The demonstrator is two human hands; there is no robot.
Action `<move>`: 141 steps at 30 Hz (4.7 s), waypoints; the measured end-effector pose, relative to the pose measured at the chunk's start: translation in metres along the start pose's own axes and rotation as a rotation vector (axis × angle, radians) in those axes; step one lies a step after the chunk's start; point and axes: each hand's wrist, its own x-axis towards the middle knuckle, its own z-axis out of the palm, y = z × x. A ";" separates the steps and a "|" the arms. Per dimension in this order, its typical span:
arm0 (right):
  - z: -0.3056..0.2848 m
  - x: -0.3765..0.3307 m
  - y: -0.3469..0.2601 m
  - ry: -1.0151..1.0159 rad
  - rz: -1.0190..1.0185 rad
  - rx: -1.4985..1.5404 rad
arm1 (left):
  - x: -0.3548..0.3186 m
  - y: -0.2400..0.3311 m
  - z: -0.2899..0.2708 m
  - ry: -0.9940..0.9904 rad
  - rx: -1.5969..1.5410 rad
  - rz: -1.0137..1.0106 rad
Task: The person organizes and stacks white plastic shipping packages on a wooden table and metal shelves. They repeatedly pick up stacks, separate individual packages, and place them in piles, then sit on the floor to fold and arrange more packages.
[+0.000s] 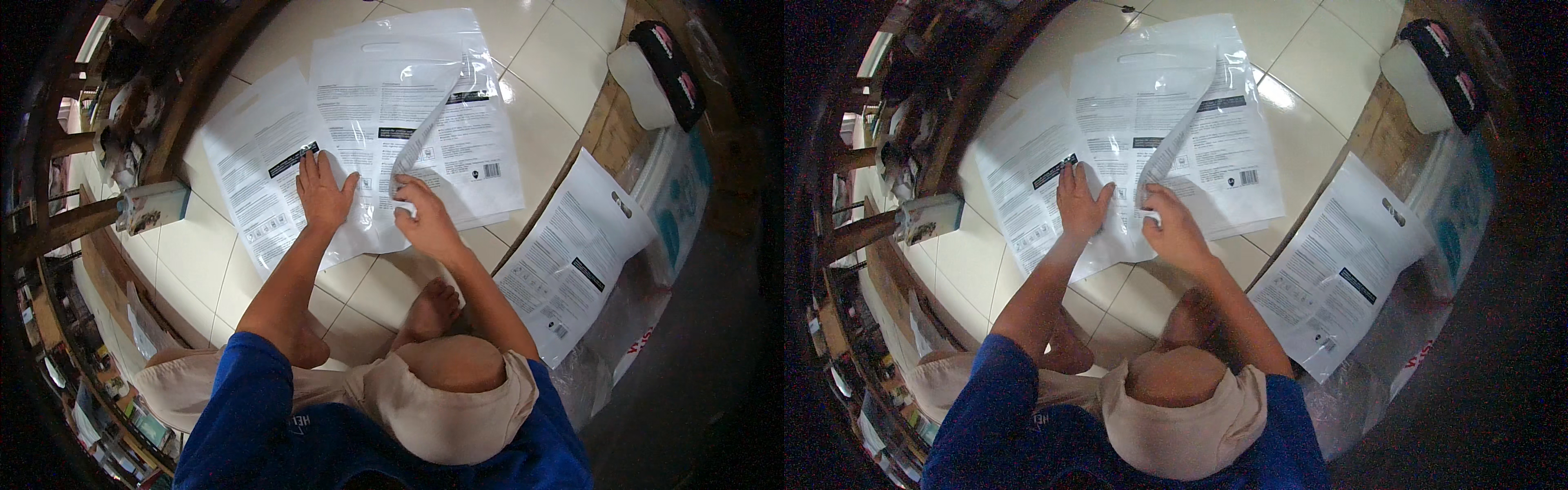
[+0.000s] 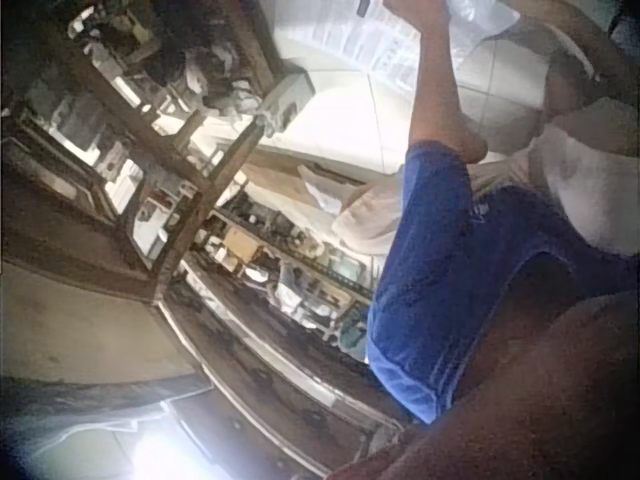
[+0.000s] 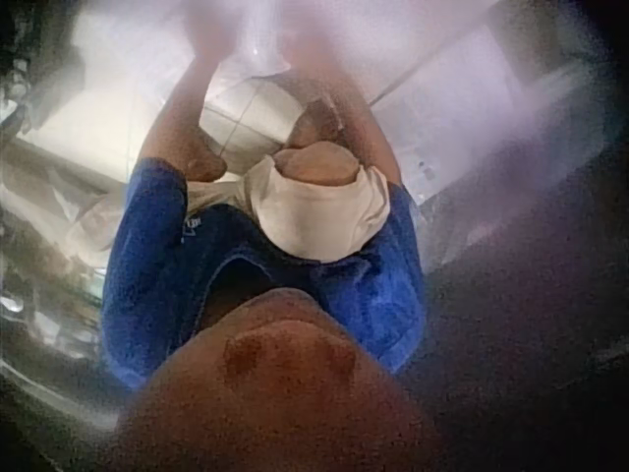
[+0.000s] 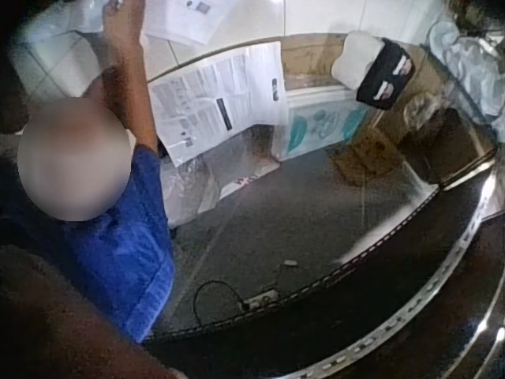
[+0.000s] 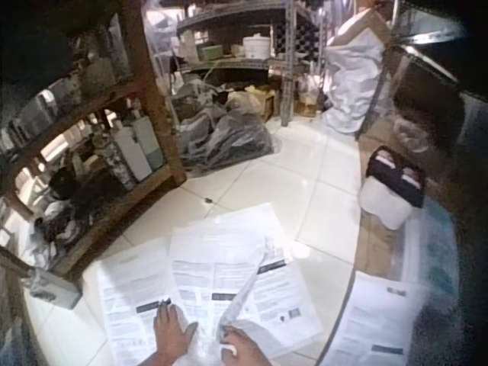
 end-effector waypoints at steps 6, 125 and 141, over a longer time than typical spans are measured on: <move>0.011 0.003 -0.017 0.027 -0.081 -0.009 | 0.006 -0.015 -0.005 -0.034 -0.059 0.020; 0.009 0.036 -0.103 -0.049 -0.693 -0.127 | 0.022 -0.009 0.010 0.077 -0.261 0.083; 0.012 0.039 -0.109 -0.090 -0.668 -0.136 | 0.025 -0.010 0.012 0.087 -0.282 0.058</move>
